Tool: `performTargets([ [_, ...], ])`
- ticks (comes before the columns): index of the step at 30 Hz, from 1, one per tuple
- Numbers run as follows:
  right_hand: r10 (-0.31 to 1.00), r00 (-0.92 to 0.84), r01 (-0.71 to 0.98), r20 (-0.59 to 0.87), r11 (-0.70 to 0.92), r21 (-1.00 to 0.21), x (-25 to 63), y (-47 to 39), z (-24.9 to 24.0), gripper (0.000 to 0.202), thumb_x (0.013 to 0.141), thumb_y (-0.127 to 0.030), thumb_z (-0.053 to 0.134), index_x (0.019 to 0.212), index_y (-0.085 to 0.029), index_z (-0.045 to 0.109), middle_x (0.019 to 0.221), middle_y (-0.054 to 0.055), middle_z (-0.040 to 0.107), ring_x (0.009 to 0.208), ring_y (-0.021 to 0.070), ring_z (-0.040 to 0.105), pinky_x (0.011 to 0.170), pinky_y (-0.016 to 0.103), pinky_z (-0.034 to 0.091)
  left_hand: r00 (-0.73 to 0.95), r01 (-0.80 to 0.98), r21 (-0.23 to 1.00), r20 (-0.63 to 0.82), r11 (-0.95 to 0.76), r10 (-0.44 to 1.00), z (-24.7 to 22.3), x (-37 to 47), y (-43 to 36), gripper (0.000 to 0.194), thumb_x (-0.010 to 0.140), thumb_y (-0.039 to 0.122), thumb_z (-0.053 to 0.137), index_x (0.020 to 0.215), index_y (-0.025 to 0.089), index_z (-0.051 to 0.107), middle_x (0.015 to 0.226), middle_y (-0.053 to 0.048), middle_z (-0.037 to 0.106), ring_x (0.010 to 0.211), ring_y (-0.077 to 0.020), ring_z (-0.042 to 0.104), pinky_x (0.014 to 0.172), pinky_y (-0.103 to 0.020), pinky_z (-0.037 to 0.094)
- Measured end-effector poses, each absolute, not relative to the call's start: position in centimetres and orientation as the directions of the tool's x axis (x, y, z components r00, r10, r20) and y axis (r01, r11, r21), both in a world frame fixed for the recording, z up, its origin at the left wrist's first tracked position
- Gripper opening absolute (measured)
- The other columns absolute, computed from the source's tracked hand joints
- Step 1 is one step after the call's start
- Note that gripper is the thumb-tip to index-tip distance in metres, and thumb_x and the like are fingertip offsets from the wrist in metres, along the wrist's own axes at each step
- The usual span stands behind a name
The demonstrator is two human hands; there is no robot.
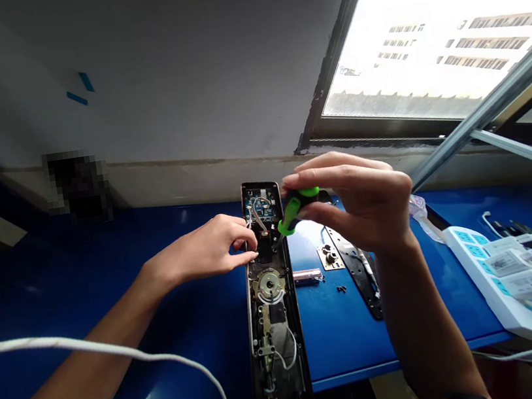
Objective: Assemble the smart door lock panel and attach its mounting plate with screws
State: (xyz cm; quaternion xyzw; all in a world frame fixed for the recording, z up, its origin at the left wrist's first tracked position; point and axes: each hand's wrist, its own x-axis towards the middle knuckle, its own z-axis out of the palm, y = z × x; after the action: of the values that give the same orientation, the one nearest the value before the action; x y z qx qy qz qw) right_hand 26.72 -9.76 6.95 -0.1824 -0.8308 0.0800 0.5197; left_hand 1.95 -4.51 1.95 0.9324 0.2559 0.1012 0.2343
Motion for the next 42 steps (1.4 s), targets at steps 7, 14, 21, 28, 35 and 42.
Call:
performTargets([
  [7,0.485,-0.359,0.256,0.798,0.873,-0.415,26.52,-9.76,6.82,0.039,0.102,-0.015,0.058,0.136,-0.029,0.07,0.125,0.006,0.076,0.111,0.0225,0.074,0.094,0.044,0.064,0.848,0.426,0.478,0.084,-0.768,0.523,1.71,1.94,-4.41,0.015,0.095,0.023,0.066,0.089,0.02,0.08,0.083,-0.001,0.069,0.077,-0.0141,0.062,0.07,-0.025,0.045],
  [14,0.405,-0.334,0.304,0.851,0.901,-0.31,26.74,-9.68,6.86,0.033,0.092,-0.028,0.078,0.125,-0.031,0.078,0.11,0.004,0.077,0.095,0.0199,0.073,0.083,0.038,0.065,0.853,0.42,0.465,0.092,-0.779,0.515,1.81,1.91,-4.6,0.015,0.095,0.022,0.065,0.09,0.02,0.079,0.084,-0.002,0.068,0.077,-0.0148,0.061,0.07,-0.026,0.045],
  [21,0.403,-0.346,0.23,0.847,0.912,-0.34,26.75,-9.58,6.76,0.041,0.087,-0.022,0.082,0.126,-0.034,0.076,0.107,0.002,0.079,0.092,0.0196,0.075,0.078,0.037,0.066,0.848,0.439,0.461,0.07,-0.771,0.525,1.93,2.03,-4.69,0.015,0.095,0.021,0.065,0.09,0.019,0.079,0.084,-0.002,0.067,0.078,-0.015,0.061,0.071,-0.026,0.045],
  [28,0.485,-0.415,0.252,0.77,0.874,-0.415,26.9,-9.64,6.8,0.041,0.103,-0.021,0.058,0.14,-0.034,0.066,0.136,0.005,0.071,0.114,0.0227,0.072,0.095,0.045,0.064,0.851,0.43,0.466,0.077,-0.773,0.52,1.86,2.0,-4.59,0.013,0.094,0.019,0.065,0.089,0.02,0.078,0.084,-0.001,0.067,0.078,-0.0145,0.06,0.071,-0.025,0.045],
  [35,0.392,-0.344,0.326,0.853,0.902,-0.283,26.74,-9.63,6.89,0.037,0.089,-0.037,0.081,0.125,-0.035,0.077,0.101,0.003,0.072,0.088,0.0187,0.069,0.072,0.036,0.063,0.848,0.431,0.47,0.081,-0.77,0.524,1.94,2.01,-4.77,0.013,0.093,0.02,0.065,0.089,0.02,0.078,0.083,-0.001,0.067,0.077,-0.0145,0.06,0.069,-0.026,0.044],
  [42,0.422,-0.351,0.277,0.836,0.899,-0.339,26.78,-9.66,6.77,0.035,0.091,-0.028,0.079,0.125,-0.035,0.076,0.103,0.002,0.076,0.089,0.0185,0.073,0.076,0.036,0.065,0.85,0.418,0.469,0.1,-0.778,0.517,1.84,2.01,-4.7,0.015,0.094,0.022,0.065,0.089,0.019,0.078,0.082,-0.002,0.069,0.076,-0.015,0.06,0.068,-0.025,0.045],
])
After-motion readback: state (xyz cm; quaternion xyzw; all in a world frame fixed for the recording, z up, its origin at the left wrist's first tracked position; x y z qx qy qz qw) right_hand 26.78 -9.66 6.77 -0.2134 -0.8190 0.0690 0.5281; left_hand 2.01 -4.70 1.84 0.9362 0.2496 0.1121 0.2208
